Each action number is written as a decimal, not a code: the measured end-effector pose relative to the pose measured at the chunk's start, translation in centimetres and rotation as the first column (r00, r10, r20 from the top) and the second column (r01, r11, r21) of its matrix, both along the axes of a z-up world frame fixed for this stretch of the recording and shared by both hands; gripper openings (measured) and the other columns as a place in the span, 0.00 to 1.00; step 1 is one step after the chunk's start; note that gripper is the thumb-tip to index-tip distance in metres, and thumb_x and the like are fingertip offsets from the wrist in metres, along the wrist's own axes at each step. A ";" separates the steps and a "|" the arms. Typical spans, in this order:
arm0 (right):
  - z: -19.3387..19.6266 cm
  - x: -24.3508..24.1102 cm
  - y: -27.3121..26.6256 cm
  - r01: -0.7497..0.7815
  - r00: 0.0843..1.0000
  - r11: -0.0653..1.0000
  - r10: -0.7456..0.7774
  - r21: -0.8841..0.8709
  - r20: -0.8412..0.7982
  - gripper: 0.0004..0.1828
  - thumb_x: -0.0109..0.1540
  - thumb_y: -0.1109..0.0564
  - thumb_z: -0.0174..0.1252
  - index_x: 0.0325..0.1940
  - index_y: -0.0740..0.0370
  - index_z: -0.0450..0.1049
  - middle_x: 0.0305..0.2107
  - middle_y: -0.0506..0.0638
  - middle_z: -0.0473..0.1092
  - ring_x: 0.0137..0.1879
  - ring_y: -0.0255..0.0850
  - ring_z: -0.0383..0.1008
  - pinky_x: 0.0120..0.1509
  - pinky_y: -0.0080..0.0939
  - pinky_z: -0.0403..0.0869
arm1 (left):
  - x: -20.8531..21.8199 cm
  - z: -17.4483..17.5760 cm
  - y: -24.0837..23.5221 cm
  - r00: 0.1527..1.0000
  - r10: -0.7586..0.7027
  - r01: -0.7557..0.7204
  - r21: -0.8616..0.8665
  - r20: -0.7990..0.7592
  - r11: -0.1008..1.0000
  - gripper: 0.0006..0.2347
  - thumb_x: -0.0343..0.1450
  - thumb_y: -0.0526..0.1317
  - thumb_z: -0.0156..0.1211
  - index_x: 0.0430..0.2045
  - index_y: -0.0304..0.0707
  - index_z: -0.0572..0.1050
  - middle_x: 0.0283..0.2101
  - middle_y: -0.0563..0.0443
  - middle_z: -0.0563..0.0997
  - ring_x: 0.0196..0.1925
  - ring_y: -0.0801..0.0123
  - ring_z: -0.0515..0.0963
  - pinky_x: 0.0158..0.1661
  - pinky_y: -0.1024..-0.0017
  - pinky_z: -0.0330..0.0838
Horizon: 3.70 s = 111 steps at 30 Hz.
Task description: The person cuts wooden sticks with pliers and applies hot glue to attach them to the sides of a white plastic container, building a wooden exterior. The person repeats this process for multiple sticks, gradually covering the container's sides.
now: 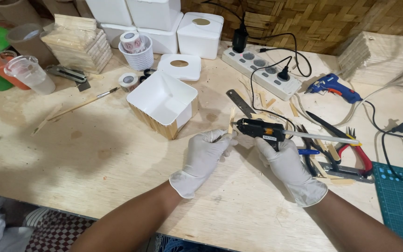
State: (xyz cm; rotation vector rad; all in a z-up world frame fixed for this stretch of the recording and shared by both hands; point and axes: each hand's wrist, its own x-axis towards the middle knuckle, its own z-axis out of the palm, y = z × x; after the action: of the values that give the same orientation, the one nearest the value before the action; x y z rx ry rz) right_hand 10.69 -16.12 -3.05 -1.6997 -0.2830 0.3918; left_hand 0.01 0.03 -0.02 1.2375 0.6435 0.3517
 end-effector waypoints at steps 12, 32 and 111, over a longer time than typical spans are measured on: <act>1.9 -1.1 0.3 0.022 0.999 0.999 -0.021 -0.032 0.029 0.19 0.63 0.57 0.66 0.19 0.62 0.71 0.06 0.50 0.62 0.13 0.36 0.61 0.23 0.32 0.63 | -0.1 0.0 0.2 1.000 0.003 -0.003 -0.005 0.009 1.000 0.10 0.66 0.36 0.67 0.37 0.30 0.84 0.30 0.38 0.86 0.19 0.74 0.79 0.19 0.79 0.74; 4.0 -2.4 1.5 0.083 0.977 0.888 0.017 -0.452 0.212 0.20 0.57 0.41 0.71 0.50 0.47 0.84 0.32 0.50 0.81 0.42 0.44 0.82 0.52 0.48 0.77 | -0.3 -0.3 0.9 0.999 0.045 -0.041 0.153 -0.022 0.987 0.11 0.63 0.35 0.70 0.37 0.30 0.84 0.20 0.38 0.82 0.18 0.72 0.80 0.20 0.78 0.77; -2.2 -16.6 -5.8 -0.056 0.430 0.603 0.734 0.796 -0.525 0.11 0.60 0.52 0.65 0.31 0.59 0.72 0.23 0.45 0.66 0.39 0.42 0.68 0.51 0.45 0.71 | -13.9 1.1 -4.9 0.886 -0.446 0.379 0.353 0.128 0.855 0.03 0.63 0.41 0.72 0.24 0.50 0.82 0.58 0.56 0.78 0.63 0.77 0.74 0.62 0.75 0.67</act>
State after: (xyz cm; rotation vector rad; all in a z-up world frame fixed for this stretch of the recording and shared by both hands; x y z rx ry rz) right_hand -5.86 -21.96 -5.27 -0.4893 -0.1145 1.2961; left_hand -13.91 -4.91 1.10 1.5869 0.1261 0.2190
